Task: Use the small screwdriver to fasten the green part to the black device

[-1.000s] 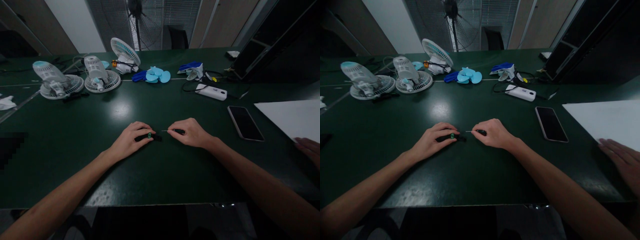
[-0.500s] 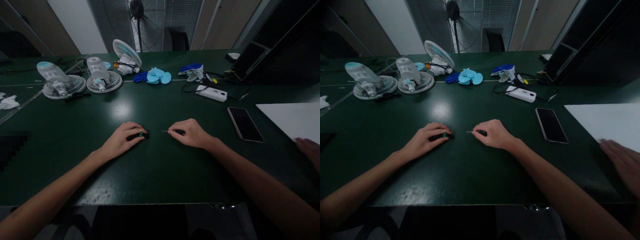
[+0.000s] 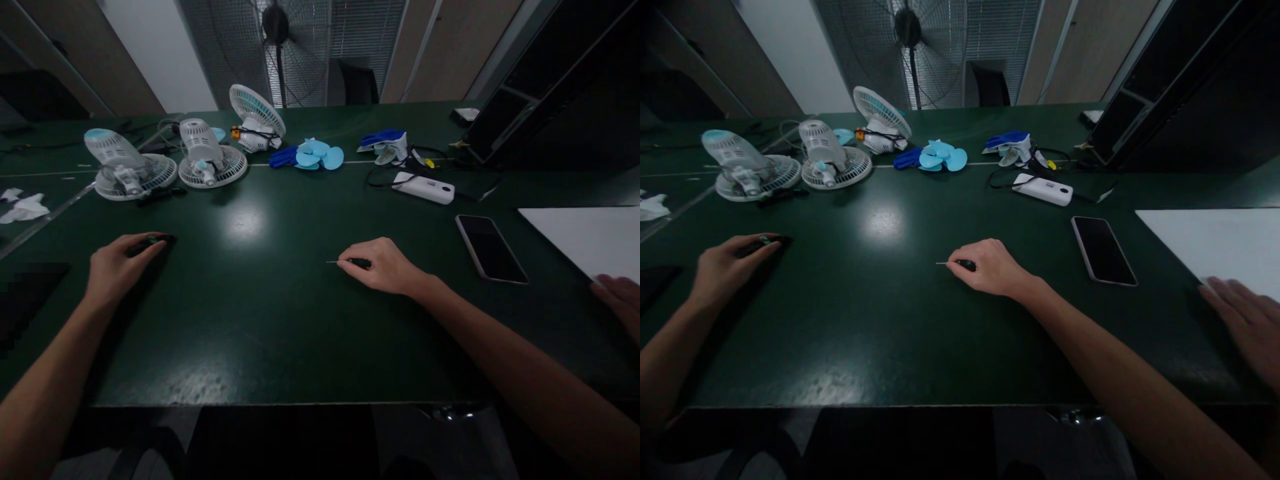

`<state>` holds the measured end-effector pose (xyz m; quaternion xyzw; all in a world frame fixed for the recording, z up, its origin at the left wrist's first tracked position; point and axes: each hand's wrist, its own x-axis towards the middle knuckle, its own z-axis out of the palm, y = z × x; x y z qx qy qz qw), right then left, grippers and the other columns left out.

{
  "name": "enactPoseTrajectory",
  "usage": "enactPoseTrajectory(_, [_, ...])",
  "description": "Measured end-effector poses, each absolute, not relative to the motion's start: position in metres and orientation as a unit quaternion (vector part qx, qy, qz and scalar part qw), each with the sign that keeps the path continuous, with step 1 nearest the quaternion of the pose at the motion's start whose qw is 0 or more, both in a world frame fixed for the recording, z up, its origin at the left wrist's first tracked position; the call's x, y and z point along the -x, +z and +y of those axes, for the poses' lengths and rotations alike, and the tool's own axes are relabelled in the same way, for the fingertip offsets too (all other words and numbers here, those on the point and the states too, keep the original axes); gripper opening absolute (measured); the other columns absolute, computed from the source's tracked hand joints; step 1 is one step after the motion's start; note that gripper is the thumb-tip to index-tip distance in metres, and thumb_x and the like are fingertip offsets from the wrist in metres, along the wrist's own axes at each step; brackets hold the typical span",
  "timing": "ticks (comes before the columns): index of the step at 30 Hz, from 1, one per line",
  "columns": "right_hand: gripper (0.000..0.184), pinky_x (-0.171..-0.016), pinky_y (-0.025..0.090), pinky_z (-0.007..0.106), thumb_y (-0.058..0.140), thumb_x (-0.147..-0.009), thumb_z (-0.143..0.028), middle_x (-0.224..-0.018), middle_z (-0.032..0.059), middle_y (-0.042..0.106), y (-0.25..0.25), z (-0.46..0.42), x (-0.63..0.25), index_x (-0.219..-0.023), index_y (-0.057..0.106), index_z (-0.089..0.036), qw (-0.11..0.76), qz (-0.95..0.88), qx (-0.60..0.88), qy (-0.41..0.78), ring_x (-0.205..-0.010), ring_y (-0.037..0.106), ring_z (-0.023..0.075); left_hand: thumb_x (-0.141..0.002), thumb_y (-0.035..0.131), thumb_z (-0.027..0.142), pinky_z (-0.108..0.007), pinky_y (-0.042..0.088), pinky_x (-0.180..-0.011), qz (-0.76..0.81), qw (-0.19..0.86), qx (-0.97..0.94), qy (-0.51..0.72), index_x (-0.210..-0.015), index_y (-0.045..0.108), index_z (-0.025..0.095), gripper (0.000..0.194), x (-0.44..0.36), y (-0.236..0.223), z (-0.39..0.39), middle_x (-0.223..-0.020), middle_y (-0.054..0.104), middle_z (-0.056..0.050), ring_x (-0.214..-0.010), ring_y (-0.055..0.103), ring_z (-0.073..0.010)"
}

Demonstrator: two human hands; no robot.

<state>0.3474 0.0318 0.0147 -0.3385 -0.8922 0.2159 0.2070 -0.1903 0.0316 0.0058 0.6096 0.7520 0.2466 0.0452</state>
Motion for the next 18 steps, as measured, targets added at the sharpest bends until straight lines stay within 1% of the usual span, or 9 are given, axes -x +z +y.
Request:
enactPoseTrajectory(3, [0.025, -0.069, 0.051, 0.029, 0.058, -0.102, -0.033, -0.095, 0.0045, 0.077, 0.014, 0.033, -0.348, -0.109, 0.076, -0.018, 0.209, -0.892, 0.341, 0.208, -0.077, 0.069, 0.0156, -0.084, 0.067, 0.060, -0.038, 0.050, -0.096, 0.751, 0.046, -0.606, 0.259, -0.126, 0.073, 0.023, 0.056, 0.189, 0.002, 0.034, -0.126, 0.071, -0.006, -0.107, 0.067, -0.0275])
enactPoseTrajectory(7, [0.025, -0.068, 0.051, 0.029, 0.057, -0.102, -0.033, -0.095, 0.0043, 0.077, 0.013, 0.033, -0.348, -0.111, 0.076, -0.018, 0.206, -0.893, 0.338, 0.213, -0.076, 0.069, 0.0155, -0.080, 0.071, 0.061, -0.030, 0.048, -0.075, 0.776, 0.099, -0.551, 0.291, -0.126, 0.074, 0.024, 0.059, 0.185, 0.007, 0.031, -0.108, 0.075, -0.005, -0.089, 0.065, -0.0234])
enactPoseTrajectory(9, [0.025, -0.068, 0.051, 0.029, 0.057, -0.102, -0.033, -0.096, 0.0046, 0.077, 0.013, 0.033, -0.348, -0.111, 0.076, -0.018, 0.206, -0.894, 0.337, 0.214, -0.077, 0.069, 0.0156, -0.079, 0.075, 0.057, -0.027, 0.045, -0.068, 0.775, 0.131, -0.515, 0.341, -0.125, 0.074, 0.023, 0.057, 0.185, 0.007, 0.032, -0.104, 0.075, -0.005, -0.085, 0.063, -0.0205])
enactPoseTrajectory(12, [0.026, -0.068, 0.052, 0.029, 0.056, -0.103, -0.033, -0.097, 0.0054, 0.077, 0.014, 0.033, -0.349, -0.111, 0.075, -0.017, 0.205, -0.893, 0.335, 0.221, -0.077, 0.068, 0.0155, -0.077, 0.077, 0.037, -0.023, 0.046, -0.069, 0.730, 0.174, -0.451, 0.483, -0.120, 0.075, 0.018, 0.047, 0.189, 0.004, 0.038, -0.105, 0.074, -0.006, -0.086, 0.064, -0.0172])
enactPoseTrajectory(13, [0.026, -0.069, 0.052, 0.029, 0.056, -0.103, -0.033, -0.097, 0.0056, 0.076, 0.014, 0.033, -0.349, -0.111, 0.075, -0.017, 0.204, -0.892, 0.335, 0.223, -0.077, 0.068, 0.0155, -0.076, 0.075, 0.029, -0.023, 0.047, -0.070, 0.708, 0.187, -0.423, 0.534, -0.115, 0.075, 0.016, 0.041, 0.191, 0.003, 0.041, -0.101, 0.073, -0.006, -0.086, 0.065, -0.0163])
enactPoseTrajectory(15, [0.027, -0.069, 0.052, 0.029, 0.056, -0.103, -0.033, -0.097, 0.0055, 0.076, 0.014, 0.033, -0.349, -0.111, 0.075, -0.017, 0.202, -0.892, 0.336, 0.225, -0.077, 0.068, 0.0154, -0.071, 0.065, 0.013, -0.022, 0.049, -0.069, 0.672, 0.212, -0.360, 0.611, -0.099, 0.073, 0.011, 0.029, 0.196, 0.002, 0.047, -0.089, 0.070, -0.006, -0.080, 0.065, -0.0146])
enactPoseTrajectory(17, [0.026, -0.069, 0.052, 0.030, 0.056, -0.103, -0.033, -0.097, 0.0050, 0.076, 0.014, 0.033, -0.349, -0.111, 0.075, -0.017, 0.203, -0.892, 0.336, 0.223, -0.077, 0.068, 0.0150, -0.063, 0.056, 0.005, -0.023, 0.049, -0.064, 0.660, 0.223, -0.306, 0.649, -0.083, 0.066, 0.011, 0.023, 0.200, 0.002, 0.050, -0.075, 0.062, -0.003, -0.069, 0.061, -0.0134])
enactPoseTrajectory(18, [0.026, -0.069, 0.052, 0.029, 0.057, -0.103, -0.033, -0.097, 0.0047, 0.076, 0.013, 0.033, -0.349, -0.111, 0.075, -0.017, 0.203, -0.892, 0.336, 0.223, -0.077, 0.068, 0.0149, -0.060, 0.053, 0.004, -0.024, 0.049, -0.062, 0.658, 0.224, -0.285, 0.660, -0.079, 0.062, 0.012, 0.022, 0.203, 0.003, 0.051, -0.071, 0.058, -0.002, -0.066, 0.059, -0.0133])
